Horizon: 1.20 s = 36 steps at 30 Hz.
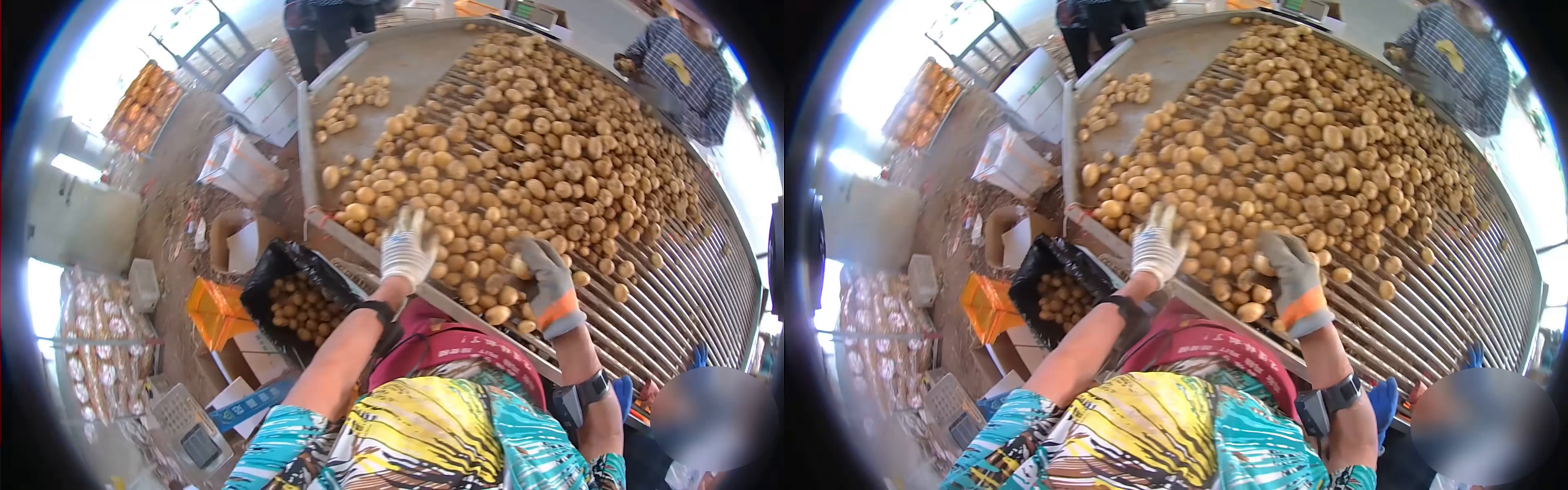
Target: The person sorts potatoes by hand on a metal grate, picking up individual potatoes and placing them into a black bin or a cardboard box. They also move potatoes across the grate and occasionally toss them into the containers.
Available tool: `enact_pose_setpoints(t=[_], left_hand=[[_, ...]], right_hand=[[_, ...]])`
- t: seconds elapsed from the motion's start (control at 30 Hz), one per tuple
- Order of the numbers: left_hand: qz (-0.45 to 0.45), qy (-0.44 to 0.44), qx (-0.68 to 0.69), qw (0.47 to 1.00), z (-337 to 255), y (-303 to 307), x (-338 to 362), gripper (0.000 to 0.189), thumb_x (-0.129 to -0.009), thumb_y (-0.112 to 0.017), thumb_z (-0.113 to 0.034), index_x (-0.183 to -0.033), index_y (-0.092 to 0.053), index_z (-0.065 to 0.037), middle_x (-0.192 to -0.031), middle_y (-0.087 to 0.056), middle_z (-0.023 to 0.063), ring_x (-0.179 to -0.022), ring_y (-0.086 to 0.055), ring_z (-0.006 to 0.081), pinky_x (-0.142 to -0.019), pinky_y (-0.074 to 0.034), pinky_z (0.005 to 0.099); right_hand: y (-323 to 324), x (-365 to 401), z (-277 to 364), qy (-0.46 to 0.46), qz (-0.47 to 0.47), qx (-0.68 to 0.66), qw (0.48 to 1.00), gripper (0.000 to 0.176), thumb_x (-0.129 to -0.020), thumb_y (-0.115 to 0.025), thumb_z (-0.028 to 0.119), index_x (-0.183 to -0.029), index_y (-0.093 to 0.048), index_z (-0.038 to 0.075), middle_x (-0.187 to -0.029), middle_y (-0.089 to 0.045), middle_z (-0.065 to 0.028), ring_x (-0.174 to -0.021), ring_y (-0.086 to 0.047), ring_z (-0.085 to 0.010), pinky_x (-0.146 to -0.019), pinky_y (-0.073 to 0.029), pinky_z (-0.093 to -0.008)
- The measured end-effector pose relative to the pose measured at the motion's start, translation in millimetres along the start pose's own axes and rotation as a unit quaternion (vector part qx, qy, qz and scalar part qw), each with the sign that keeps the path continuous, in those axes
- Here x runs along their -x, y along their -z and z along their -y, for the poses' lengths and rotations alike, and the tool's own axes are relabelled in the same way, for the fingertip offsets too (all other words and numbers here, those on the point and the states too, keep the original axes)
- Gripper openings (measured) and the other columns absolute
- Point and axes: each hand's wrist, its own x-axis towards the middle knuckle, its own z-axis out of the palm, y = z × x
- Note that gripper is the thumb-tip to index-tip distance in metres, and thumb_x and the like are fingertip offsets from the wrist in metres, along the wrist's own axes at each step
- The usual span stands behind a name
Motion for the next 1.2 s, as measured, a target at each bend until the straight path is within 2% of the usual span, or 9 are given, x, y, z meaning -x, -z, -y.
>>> enact_pose_setpoints(t=[0.23, 0.3, 0.37, 0.53, 0.7, 0.83, 0.97, 1.1, 1.2], left_hand=[[-0.015, 0.007, 0.044, 0.999, 9.5, -21.8, 9.0, 0.077, -0.090, -0.068, -0.036, -0.155, -0.035, -0.011, -0.160, -0.032, 0.0236, -0.139, -0.044, 0.0388, -0.116, -0.034, 0.0528], [-0.001, -0.019, 0.045, 0.999, 10.8, -13.6, 9.3, 0.075, -0.089, -0.068, -0.037, -0.154, -0.038, -0.012, -0.159, -0.033, 0.0247, -0.139, -0.044, 0.0412, -0.116, -0.033, 0.0541], [0.009, -0.050, 0.043, 0.998, 13.0, -3.9, 4.5, 0.074, -0.088, -0.068, -0.038, -0.152, -0.041, -0.014, -0.158, -0.034, 0.0259, -0.138, -0.044, 0.0436, -0.116, -0.033, 0.0555], [0.070, -0.125, 0.057, 0.988, 20.5, 7.7, 11.9, 0.073, -0.086, -0.069, -0.034, -0.151, -0.041, -0.012, -0.158, -0.034, 0.0256, -0.138, -0.044, 0.0439, -0.116, -0.031, 0.0569], [0.102, -0.236, 0.108, 0.961, 31.4, 30.2, 6.0, 0.069, -0.083, -0.069, -0.027, -0.145, -0.046, -0.009, -0.150, -0.042, 0.0214, -0.143, -0.037, 0.0408, -0.114, -0.032, 0.0550], [0.029, -0.313, -0.017, 0.949, 61.8, 46.8, -33.9, 0.061, -0.081, -0.067, -0.031, -0.136, -0.052, -0.009, -0.141, -0.047, 0.0201, -0.138, -0.041, 0.0397, -0.113, -0.030, 0.0587], [-0.037, -0.173, 0.042, 0.983, 123.0, 85.6, -117.8, 0.061, -0.086, -0.057, -0.008, -0.146, -0.046, -0.004, -0.151, -0.041, 0.0239, -0.144, -0.035, 0.0432, -0.120, -0.027, 0.0521], [0.215, -0.148, -0.183, 0.948, 200.6, 85.0, -182.6, 0.069, -0.082, -0.054, 0.000, -0.149, -0.045, -0.013, -0.154, -0.042, 0.0223, -0.143, -0.038, 0.0414, -0.115, -0.036, 0.0494], [0.194, -0.186, -0.120, 0.956, 250.8, 57.2, -221.7, 0.071, -0.081, -0.055, 0.004, -0.150, -0.045, -0.012, -0.150, -0.050, 0.0178, -0.137, -0.049, 0.0348, -0.110, -0.043, 0.0397]], right_hand=[[-148.7, 47.9, 9.8, 0.105, 0.387, 0.241, 0.884, 0.054, -0.101, -0.065, 0.032, -0.144, -0.050, 0.003, -0.133, -0.063, -0.0126, -0.120, -0.060, -0.0201, -0.106, -0.046, -0.0361], [-134.4, 23.2, -15.0, 0.454, 0.239, 0.413, 0.752, 0.057, -0.100, -0.067, 0.027, -0.147, -0.046, 0.003, -0.132, -0.062, -0.0138, -0.120, -0.059, -0.0196, -0.104, -0.047, -0.0357], [-100.3, 17.2, -4.9, 0.120, 0.189, 0.318, 0.921, 0.047, -0.092, -0.071, 0.018, -0.134, -0.058, 0.002, -0.134, -0.060, -0.0208, -0.126, -0.059, -0.0362, -0.108, -0.045, -0.0419], [31.1, 35.0, -49.7, 0.337, -0.121, 0.655, 0.665, 0.045, -0.086, -0.075, 0.026, -0.124, -0.062, 0.004, -0.130, -0.058, -0.0227, -0.123, -0.053, -0.0441, -0.104, -0.046, -0.0508], [92.6, 65.1, -120.9, 0.313, -0.299, 0.673, 0.600, 0.042, -0.087, -0.069, 0.023, -0.123, -0.063, 0.001, -0.144, -0.049, -0.0270, -0.127, -0.051, -0.0465, -0.107, -0.044, -0.0520], [86.3, 63.4, -115.8, 0.265, -0.306, 0.664, 0.629, 0.038, -0.087, -0.068, 0.019, -0.121, -0.064, 0.000, -0.147, -0.048, -0.0274, -0.130, -0.051, -0.0460, -0.109, -0.042, -0.0515], [81.8, 64.6, -112.4, 0.242, -0.314, 0.660, 0.638, 0.038, -0.088, -0.067, 0.016, -0.122, -0.062, 0.000, -0.146, -0.049, -0.0278, -0.129, -0.052, -0.0468, -0.108, -0.044, -0.0507], [84.5, 61.9, -116.3, 0.252, -0.323, 0.654, 0.636, 0.038, -0.089, -0.066, 0.016, -0.123, -0.061, 0.000, -0.146, -0.048, -0.0285, -0.130, -0.052, -0.0469, -0.108, -0.044, -0.0508], [85.9, 61.8, -115.2, 0.258, -0.303, 0.659, 0.638, 0.037, -0.090, -0.064, 0.016, -0.123, -0.061, 0.000, -0.147, -0.047, -0.0295, -0.130, -0.052, -0.0471, -0.107, -0.045, -0.0512]])
